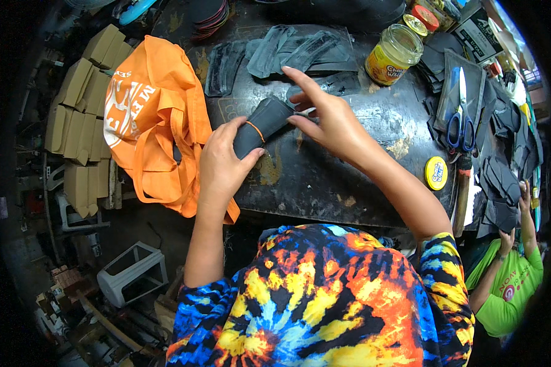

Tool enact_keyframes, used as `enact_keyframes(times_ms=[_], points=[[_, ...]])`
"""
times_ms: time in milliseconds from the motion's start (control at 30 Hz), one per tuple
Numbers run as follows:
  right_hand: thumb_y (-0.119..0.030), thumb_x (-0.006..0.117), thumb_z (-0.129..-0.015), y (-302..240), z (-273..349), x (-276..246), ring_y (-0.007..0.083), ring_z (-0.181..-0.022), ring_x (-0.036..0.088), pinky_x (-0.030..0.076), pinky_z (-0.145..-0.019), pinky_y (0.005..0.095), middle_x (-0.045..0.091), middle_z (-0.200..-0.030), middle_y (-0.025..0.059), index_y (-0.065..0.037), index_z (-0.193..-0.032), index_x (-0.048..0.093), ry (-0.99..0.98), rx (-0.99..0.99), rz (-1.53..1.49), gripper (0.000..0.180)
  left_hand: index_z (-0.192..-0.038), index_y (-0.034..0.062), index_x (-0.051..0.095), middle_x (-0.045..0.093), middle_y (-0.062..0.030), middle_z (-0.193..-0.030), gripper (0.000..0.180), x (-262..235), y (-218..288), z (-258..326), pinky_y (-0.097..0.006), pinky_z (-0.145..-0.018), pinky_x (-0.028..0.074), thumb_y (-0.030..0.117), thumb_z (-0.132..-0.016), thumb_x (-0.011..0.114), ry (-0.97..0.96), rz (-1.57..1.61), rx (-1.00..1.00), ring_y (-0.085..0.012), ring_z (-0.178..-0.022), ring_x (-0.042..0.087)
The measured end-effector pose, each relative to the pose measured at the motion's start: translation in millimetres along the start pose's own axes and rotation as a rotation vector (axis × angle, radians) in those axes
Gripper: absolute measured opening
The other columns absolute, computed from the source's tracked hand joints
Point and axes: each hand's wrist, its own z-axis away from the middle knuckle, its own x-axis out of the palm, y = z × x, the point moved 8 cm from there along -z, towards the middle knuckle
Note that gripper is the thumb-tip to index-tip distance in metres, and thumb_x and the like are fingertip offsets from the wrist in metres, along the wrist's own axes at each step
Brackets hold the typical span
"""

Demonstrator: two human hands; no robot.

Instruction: The person uses shears to cut small rectangular pieces from a black rubber sheet, then stacks the cut pieces and secures them with a rubber band. The person also applies a substance from a jar onto the rubber pieces and rubs it in by hand.

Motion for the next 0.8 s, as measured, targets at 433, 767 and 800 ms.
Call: enact_keyframes(times_ms=[433, 767, 800], points=[[-0.004, 0.080, -0.079, -8.1, -2.6, 15.9, 0.0370, -0.100, 0.069, 0.056, -0.086, 0.0451, 0.069, -0.109, 0.0181, -0.017, -0.157, 0.038, 0.002, -0.015, -0.008, 0.089, -0.126, 0.0040, 0.063, 0.066, -0.0149, -0.122, 0.059, 7.3, 11.9, 11.9, -0.045, -0.099, 0.047, 0.010, -0.072, 0.086, 0.147, 0.027, 0.092, -0.0357, -0.113, 0.061], [-0.002, 0.082, -0.078, -8.1, -10.9, 25.4, 0.0297, -0.093, 0.070, 0.056, -0.085, 0.0390, 0.067, -0.104, 0.0145, -0.021, -0.159, 0.037, 0.037, -0.119, 0.002, 0.095, -0.128, 0.0066, 0.064, 0.067, -0.0128, -0.122, 0.059, 9.5, 8.0, 18.1, -0.044, -0.102, 0.045, 0.011, -0.073, 0.086, 0.213, 0.020, 0.133, -0.0336, -0.115, 0.060], [-0.001, 0.081, -0.078, -3.6, -11.8, 30.4, 0.0274, -0.091, 0.069, 0.056, -0.084, 0.0382, 0.066, -0.101, 0.0131, -0.021, -0.158, 0.038, -0.023, -0.050, -0.052, 0.093, -0.128, 0.0067, 0.064, 0.067, -0.0129, -0.122, 0.059, 10.0, 7.4, 18.2, -0.044, -0.102, 0.045, 0.011, -0.073, 0.086, 0.210, 0.019, 0.130, -0.0337, -0.114, 0.060]])
